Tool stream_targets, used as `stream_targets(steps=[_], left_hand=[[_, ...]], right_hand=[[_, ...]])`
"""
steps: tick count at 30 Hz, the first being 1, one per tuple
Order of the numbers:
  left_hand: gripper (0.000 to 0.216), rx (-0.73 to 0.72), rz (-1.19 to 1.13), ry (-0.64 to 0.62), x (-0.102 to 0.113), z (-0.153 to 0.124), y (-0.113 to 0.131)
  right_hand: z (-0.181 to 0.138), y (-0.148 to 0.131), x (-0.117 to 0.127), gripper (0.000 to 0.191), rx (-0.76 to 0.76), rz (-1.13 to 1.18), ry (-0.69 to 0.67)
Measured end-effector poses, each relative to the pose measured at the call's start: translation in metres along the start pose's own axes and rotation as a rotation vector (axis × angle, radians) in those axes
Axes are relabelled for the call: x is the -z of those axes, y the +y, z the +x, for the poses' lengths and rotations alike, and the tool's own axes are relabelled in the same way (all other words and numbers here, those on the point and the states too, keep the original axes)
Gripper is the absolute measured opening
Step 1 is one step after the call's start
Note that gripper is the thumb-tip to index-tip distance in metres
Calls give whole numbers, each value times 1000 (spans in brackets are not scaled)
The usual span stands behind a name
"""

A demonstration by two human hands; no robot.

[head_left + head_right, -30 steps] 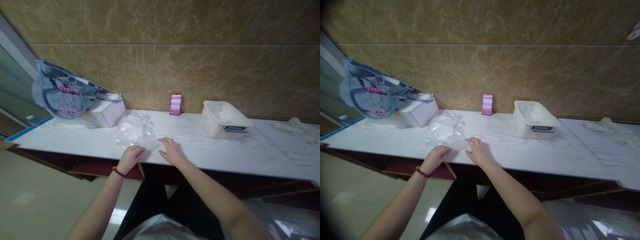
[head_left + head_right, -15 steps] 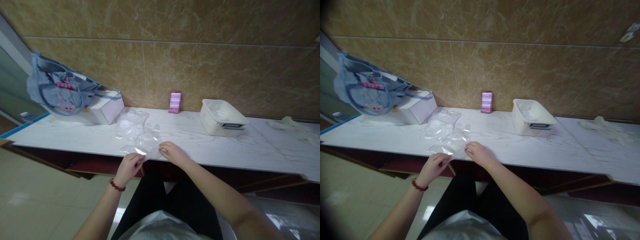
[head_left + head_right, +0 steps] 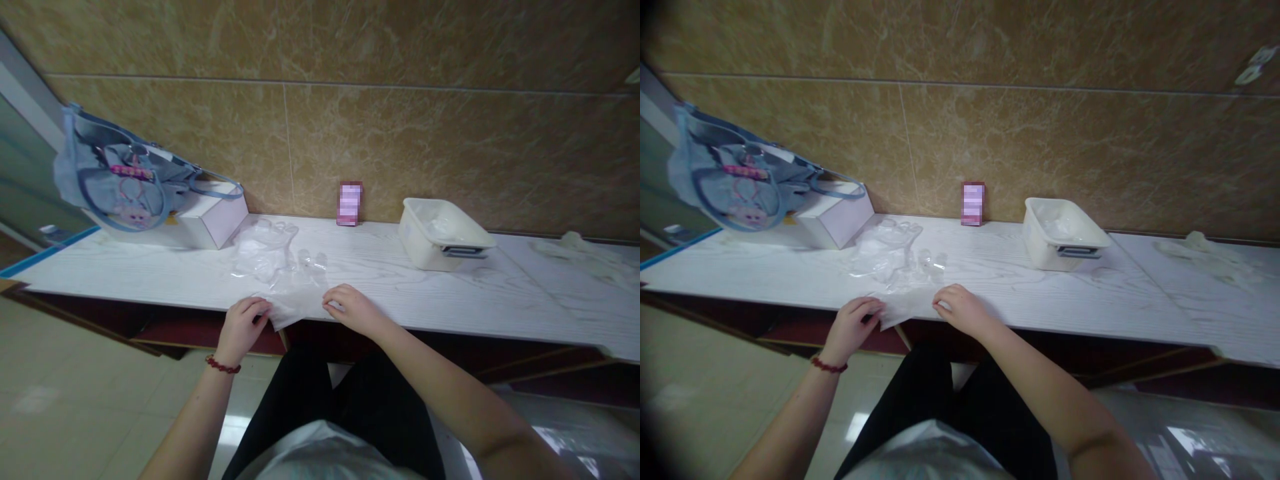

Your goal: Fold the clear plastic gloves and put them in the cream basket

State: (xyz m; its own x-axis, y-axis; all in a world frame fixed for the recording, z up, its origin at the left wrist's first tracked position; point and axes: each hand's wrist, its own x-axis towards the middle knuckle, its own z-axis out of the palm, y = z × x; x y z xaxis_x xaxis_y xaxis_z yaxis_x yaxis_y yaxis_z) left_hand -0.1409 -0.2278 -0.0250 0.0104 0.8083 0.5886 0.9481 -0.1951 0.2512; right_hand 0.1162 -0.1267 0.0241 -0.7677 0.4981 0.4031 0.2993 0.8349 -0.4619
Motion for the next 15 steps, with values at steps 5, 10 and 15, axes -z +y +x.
stream_targets(steps=[5,10,15], left_hand=[[15,52,23,36,0,-4,-13],[17,55,-17,19,6,-2,-14],[37,-5,-90,-95,19,12,29]], right_hand=[[-13,-4,6,13,-56,44,-16],[-20,-8,19,14,-126,152,-15],[-17,-11,37,12,-197,178,26]])
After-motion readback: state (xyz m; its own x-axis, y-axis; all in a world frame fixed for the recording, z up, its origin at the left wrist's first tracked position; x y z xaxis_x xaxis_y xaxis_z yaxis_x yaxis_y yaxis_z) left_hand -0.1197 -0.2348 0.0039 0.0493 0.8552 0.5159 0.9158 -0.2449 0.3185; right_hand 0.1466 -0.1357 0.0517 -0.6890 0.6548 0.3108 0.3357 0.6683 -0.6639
